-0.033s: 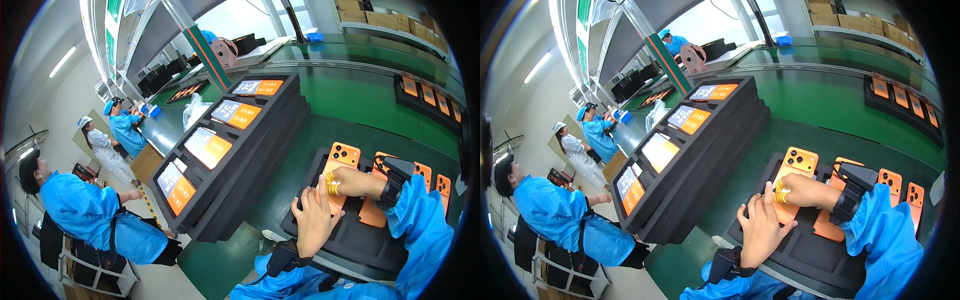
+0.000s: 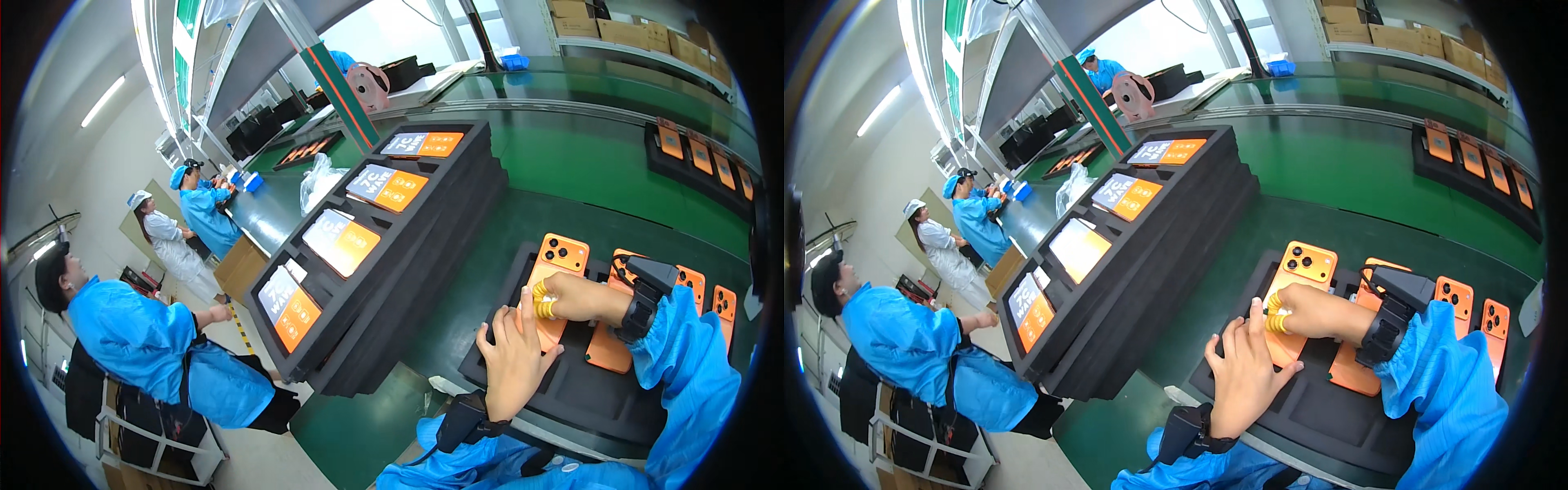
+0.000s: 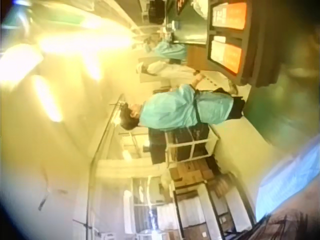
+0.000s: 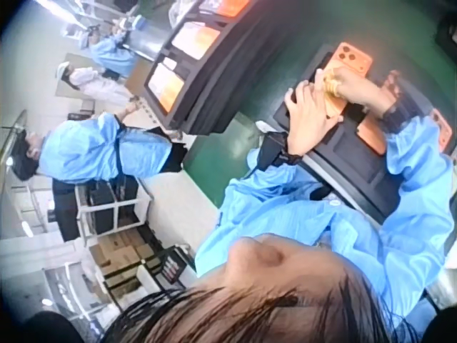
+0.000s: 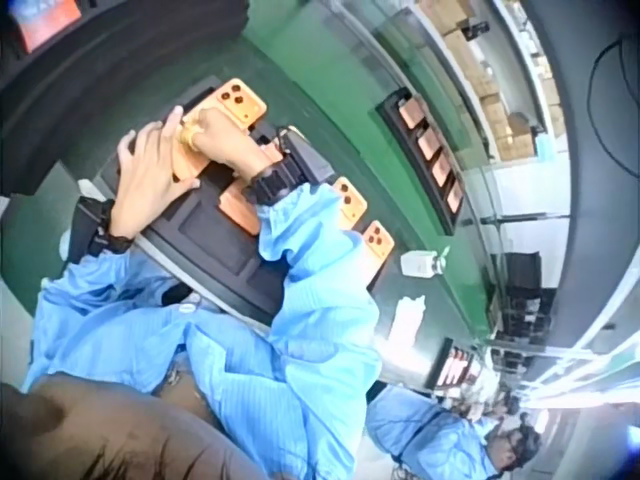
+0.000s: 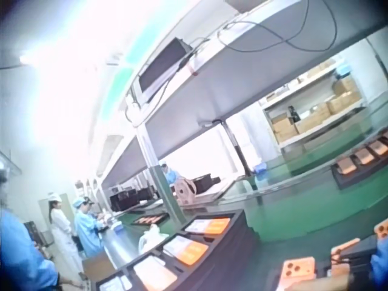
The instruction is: Cleaning the screens and camera lenses of smartphones on an assembly line using a cloth.
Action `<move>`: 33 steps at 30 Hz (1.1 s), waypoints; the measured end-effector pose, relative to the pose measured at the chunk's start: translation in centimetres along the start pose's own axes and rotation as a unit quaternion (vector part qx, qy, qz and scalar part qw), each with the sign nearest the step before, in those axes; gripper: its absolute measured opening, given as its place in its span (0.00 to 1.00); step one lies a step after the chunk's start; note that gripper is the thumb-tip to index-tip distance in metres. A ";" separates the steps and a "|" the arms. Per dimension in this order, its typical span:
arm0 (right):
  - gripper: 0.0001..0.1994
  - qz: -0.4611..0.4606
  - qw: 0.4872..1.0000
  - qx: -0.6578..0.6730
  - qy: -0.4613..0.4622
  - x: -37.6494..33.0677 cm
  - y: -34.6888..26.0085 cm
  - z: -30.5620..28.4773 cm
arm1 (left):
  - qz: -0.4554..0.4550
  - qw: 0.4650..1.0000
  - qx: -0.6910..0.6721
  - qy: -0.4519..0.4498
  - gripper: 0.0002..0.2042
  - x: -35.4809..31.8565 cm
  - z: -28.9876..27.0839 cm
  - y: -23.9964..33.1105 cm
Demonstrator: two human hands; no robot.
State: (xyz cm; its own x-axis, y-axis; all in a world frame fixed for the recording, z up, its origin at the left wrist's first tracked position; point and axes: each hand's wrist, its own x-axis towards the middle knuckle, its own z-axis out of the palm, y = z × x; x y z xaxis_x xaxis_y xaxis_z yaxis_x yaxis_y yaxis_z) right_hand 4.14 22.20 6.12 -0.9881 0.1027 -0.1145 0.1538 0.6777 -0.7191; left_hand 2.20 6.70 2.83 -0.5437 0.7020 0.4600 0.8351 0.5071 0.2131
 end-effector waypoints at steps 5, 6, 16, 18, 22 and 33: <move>0.07 0.116 0.984 0.128 -0.045 -0.5 -0.9 -1.5 | -0.002 1.000 -0.013 -0.003 0.49 0.3 0.7 -0.1; 0.06 0.133 0.975 0.170 -0.052 -0.6 -1.4 -1.7 | -0.003 1.000 -0.011 -0.001 0.49 0.3 0.4 -0.2; 0.04 0.059 0.896 0.432 0.079 0.6 1.4 -3.5 | -0.002 1.000 0.002 0.006 0.50 0.5 0.6 -0.6; 0.03 0.033 0.897 0.434 0.081 0.2 1.5 -4.2 | -0.002 1.000 0.011 0.016 0.51 0.4 0.9 -0.6; 0.02 0.037 0.890 0.442 0.107 0.2 1.8 -5.6 | 0.010 1.000 0.013 0.025 0.50 0.1 0.9 -0.6; 0.02 0.065 0.908 0.398 0.116 0.6 1.6 -6.3 | 0.020 0.999 0.013 0.030 0.50 0.1 0.9 -0.9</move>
State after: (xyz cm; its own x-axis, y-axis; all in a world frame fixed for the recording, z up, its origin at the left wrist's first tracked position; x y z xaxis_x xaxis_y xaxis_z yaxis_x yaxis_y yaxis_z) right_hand 3.77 27.90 9.23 -0.9219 0.3563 -0.1522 0.1313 -0.0823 -0.9879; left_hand 1.33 6.73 1.94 -0.5040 0.6909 0.5183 0.8528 0.4930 0.1721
